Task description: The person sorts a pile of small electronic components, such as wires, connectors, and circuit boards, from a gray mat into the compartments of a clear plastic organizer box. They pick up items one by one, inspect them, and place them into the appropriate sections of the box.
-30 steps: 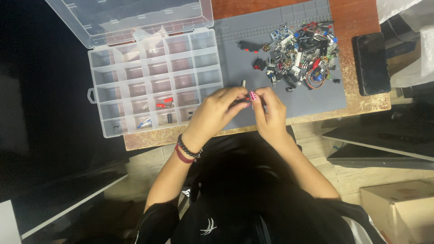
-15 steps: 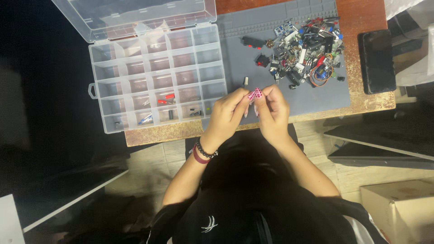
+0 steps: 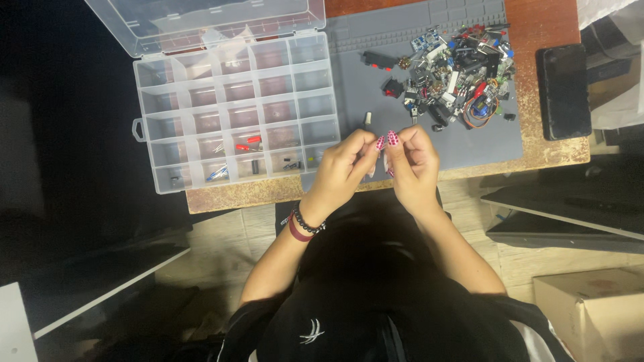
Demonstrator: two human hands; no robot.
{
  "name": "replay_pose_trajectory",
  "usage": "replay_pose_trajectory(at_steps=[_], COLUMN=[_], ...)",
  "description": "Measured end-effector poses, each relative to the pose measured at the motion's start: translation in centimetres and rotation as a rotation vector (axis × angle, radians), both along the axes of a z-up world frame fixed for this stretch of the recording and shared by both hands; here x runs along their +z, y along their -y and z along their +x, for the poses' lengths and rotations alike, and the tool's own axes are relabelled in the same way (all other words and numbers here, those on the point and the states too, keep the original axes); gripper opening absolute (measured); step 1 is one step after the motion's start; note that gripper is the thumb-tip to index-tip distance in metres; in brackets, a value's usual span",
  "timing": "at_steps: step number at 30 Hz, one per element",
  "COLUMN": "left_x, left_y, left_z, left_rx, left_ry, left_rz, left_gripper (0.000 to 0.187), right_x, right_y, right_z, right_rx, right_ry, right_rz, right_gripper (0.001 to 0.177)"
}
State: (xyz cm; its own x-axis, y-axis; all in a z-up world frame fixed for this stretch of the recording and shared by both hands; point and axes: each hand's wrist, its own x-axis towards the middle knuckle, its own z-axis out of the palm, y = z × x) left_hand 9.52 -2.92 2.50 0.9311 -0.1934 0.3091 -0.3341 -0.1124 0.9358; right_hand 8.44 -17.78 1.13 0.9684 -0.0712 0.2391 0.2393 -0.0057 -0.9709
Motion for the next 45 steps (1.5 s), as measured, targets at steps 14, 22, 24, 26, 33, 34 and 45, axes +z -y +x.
replay_pose_trajectory(at_steps=[14, 22, 24, 26, 33, 34, 45], left_x=[-1.1, -2.5, -2.3, -2.0, 0.0, 0.9, 3.5], left_y=[1.0, 2.6, 3.1, 2.8, 1.2, -0.2, -11.4], left_z=[-1.2, -1.4, -1.6, -1.5, -1.0, -0.9, 1.3], left_rx=[0.126, 0.167, 0.208, 0.232, 0.316, 0.316, 0.371], left_ry=[-0.016, -0.078, -0.090, -0.072, 0.002, 0.003, 0.157], left_rz=[-0.102, -0.277, -0.329, -0.308, -0.226, -0.227, 0.837], left_gripper=[0.026, 0.033, 0.022, 0.020, 0.012, 0.012, 0.007], right_x=[-1.9, -3.5, -3.1, -3.2, -2.3, -2.2, -2.7], right_y=[-0.6, -1.2, -1.5, -1.6, -1.0, -0.7, 3.1], right_z=[-0.2, -0.8, -0.9, -1.1, -0.8, -0.7, 0.6], right_rx=[-0.087, -0.118, -0.079, -0.079, -0.074, -0.074, -0.118], right_ry=[-0.093, -0.192, -0.244, -0.252, -0.242, -0.241, -0.176], right_rz=[0.170, 0.363, 0.423, 0.447, 0.363, 0.362, 0.193], right_gripper=[0.021, 0.022, 0.022, 0.021, 0.019, 0.019, 0.020])
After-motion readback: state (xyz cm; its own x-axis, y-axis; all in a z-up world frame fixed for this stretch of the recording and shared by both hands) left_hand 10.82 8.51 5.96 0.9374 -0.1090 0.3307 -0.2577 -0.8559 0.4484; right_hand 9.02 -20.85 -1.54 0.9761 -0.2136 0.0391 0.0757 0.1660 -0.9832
